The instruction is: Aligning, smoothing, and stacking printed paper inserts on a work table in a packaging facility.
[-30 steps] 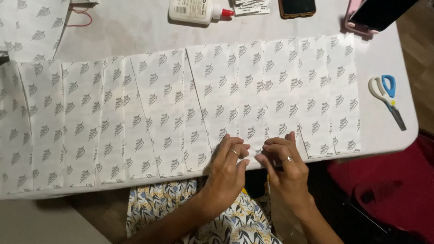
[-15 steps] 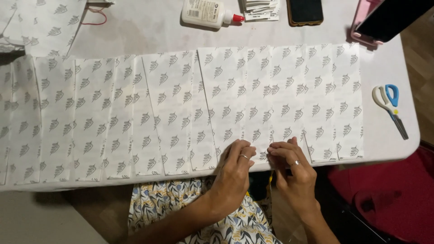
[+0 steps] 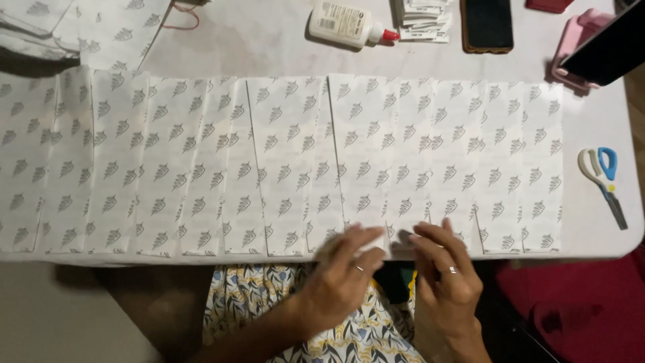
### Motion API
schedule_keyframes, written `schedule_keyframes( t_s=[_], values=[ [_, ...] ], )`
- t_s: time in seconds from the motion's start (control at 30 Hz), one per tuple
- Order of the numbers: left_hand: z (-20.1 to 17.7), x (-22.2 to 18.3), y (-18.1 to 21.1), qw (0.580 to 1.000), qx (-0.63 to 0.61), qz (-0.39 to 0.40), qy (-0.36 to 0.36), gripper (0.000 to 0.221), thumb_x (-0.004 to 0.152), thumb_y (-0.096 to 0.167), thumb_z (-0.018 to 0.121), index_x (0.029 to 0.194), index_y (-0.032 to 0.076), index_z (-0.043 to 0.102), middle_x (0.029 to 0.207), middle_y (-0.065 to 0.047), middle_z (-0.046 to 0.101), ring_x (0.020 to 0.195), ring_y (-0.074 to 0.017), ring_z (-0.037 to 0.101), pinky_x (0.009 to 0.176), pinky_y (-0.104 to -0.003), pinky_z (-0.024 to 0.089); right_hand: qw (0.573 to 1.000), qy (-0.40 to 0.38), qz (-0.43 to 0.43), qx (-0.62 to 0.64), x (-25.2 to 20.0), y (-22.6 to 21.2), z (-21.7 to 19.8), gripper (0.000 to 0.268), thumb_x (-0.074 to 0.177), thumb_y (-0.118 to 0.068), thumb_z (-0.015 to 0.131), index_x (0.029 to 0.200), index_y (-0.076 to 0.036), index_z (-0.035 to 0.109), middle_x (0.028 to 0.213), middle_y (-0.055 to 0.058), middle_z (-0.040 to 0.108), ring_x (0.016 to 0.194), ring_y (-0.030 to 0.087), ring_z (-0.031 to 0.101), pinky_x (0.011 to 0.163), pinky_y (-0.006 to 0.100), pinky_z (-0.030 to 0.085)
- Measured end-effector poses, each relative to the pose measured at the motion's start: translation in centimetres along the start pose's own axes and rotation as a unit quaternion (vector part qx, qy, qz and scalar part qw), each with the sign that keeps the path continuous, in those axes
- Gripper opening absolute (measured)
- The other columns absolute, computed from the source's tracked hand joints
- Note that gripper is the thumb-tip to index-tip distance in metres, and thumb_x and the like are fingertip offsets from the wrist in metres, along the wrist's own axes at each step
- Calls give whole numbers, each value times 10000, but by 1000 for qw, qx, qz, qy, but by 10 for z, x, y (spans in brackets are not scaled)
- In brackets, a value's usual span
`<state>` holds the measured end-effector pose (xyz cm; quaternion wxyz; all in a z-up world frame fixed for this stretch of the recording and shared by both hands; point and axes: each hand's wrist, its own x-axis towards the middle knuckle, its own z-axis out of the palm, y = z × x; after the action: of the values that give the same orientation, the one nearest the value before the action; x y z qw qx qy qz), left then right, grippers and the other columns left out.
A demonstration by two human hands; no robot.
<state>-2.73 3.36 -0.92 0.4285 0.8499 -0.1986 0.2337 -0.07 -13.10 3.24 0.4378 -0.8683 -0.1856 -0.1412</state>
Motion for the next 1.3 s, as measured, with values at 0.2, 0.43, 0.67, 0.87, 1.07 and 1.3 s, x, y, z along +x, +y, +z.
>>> schedule_keyframes(
  t_s=[0.2, 0.43, 0.67, 0.87, 1.07, 1.3],
  values=[
    [-41, 0, -9, 993, 57, -28, -103, 338, 910, -22, 776, 1219, -109, 671, 1381, -281, 531, 1344, -357, 516, 1202, -485, 421, 974, -178, -134, 44, -5, 28, 16, 383, 955, 23, 651, 1331, 12, 577, 1392, 236, 612, 1316, 287, 629, 1253, 518, 408],
    [-32, -11, -23, 984, 115, 5, -133, 349, 891, 73, 821, 1184, -83, 714, 1325, -251, 675, 1397, -290, 536, 1284, -437, 223, 972, -181, -143, 29, -2, 28, 14, 287, 950, 16, 647, 1233, 41, 612, 1312, 231, 661, 1248, 293, 674, 1228, 538, 421],
    [-37, -7, -22, 993, 25, 18, -113, 343, 859, -69, 823, 1130, -199, 657, 1272, -336, 626, 1277, -343, 614, 1245, -456, 354, 972, -158, -175, 17, 0, 30, 13, 187, 941, 5, 668, 1123, 27, 633, 1269, 231, 684, 1150, 261, 721, 1197, 538, 460],
    [-32, -18, -27, 994, -30, 8, -105, 125, 891, -190, 684, 1015, -193, 669, 1373, -395, 517, 1207, -399, 693, 1265, -486, 304, 970, -166, -177, 23, -1, 33, 12, 119, 968, 15, 602, 1073, 29, 655, 1277, 236, 674, 1155, 274, 711, 1219, 563, 413],
    [-23, -13, -18, 998, -18, -40, -54, 105, 914, -130, 695, 989, -199, 669, 1233, -291, 622, 1164, -358, 678, 1239, -522, 334, 988, -113, -90, 52, -3, 17, 22, 69, 925, 42, 659, 992, 29, 670, 1195, 211, 701, 1082, 227, 717, 1275, 564, 321],
    [-16, 0, -10, 983, -35, -179, -22, 68, 867, -82, 701, 861, -65, 636, 1083, -184, 648, 1161, -294, 611, 1158, -423, 449, 997, -32, 7, 63, 1, 3, 32, 65, 849, 35, 745, 844, 69, 691, 1052, 215, 727, 934, 225, 748, 1244, 544, 408]
  ],
)
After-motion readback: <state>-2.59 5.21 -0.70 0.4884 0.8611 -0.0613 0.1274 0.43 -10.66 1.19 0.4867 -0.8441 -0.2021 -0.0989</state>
